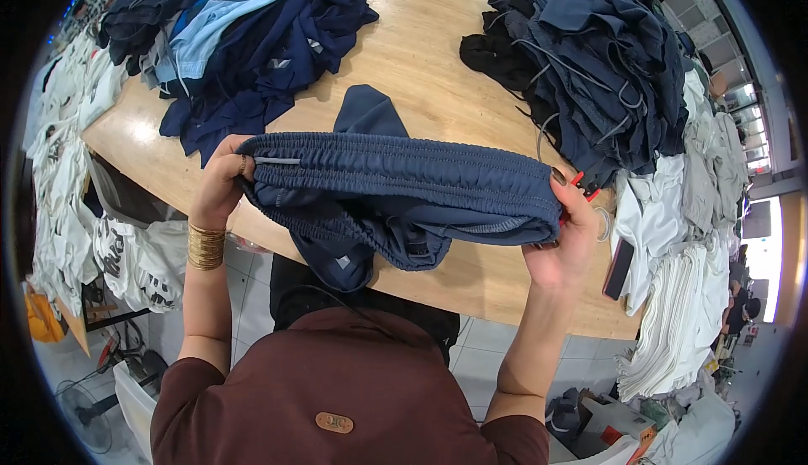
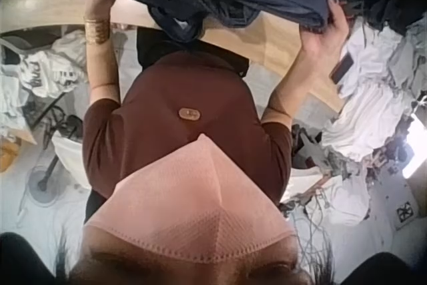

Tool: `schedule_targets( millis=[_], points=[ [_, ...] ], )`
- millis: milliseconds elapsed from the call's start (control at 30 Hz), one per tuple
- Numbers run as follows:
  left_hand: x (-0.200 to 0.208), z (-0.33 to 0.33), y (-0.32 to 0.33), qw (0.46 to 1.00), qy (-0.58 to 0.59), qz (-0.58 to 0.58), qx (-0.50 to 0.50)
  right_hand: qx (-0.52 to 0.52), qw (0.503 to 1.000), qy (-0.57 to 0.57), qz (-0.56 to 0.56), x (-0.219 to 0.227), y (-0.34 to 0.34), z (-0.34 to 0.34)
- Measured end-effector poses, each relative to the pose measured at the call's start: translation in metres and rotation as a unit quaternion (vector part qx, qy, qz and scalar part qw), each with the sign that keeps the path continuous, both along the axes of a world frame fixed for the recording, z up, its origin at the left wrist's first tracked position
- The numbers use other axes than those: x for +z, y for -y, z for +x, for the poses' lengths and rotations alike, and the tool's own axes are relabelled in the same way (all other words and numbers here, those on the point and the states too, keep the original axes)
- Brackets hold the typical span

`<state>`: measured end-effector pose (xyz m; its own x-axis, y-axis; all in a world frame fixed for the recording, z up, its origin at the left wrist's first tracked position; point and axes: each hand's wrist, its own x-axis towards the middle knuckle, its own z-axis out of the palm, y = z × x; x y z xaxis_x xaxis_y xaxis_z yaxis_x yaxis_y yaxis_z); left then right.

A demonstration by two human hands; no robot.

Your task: Trimming loose threads from blue garments and applying adhesive labels in a textile workshop.

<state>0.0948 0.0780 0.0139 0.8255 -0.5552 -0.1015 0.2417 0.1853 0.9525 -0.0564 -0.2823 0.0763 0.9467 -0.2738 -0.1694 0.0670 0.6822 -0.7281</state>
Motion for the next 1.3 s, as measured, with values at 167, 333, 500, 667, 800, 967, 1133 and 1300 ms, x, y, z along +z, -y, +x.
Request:
schedule_targets(
  millis=[167, 333, 500, 667, 800, 967, 1133, 1300],
  points=[
    [-0.001, -0.001, -0.001, 0.999, -0.022, -0.021, 0.02, -0.014, 1.0, -0.014, -0.008, 0.002, -0.005, -0.001],
    [-0.003, -0.002, 0.001, 0.999, -0.026, -0.022, 0.036, -0.013, 1.0, -0.017, -0.019, -0.001, -0.007, -0.001],
    [-0.001, 0.0, 0.002, 1.0, -0.009, -0.008, -0.02, -0.003, 1.0, 0.006, -0.002, -0.006, 0.0, -0.006],
    [-0.003, -0.001, 0.005, 0.999, -0.023, -0.008, -0.021, -0.033, 0.999, -0.009, -0.009, -0.008, 0.001, -0.007],
    [-0.003, -0.002, 0.006, 0.999, -0.034, -0.007, -0.036, -0.035, 0.999, -0.007, -0.017, -0.008, 0.003, -0.011],
    [-0.001, -0.005, 0.009, 0.997, -0.056, 0.002, -0.046, -0.044, 0.998, -0.033, 0.004, -0.012, 0.006, -0.01],
    [-0.002, -0.005, 0.011, 0.996, -0.059, -0.001, -0.074, -0.041, 0.998, -0.021, -0.033, -0.022, 0.012, -0.007],
    [0.002, -0.008, 0.014, 0.996, -0.069, 0.02, -0.05, -0.096, 0.993, -0.041, -0.051, -0.028, 0.011, -0.005]
  ],
)
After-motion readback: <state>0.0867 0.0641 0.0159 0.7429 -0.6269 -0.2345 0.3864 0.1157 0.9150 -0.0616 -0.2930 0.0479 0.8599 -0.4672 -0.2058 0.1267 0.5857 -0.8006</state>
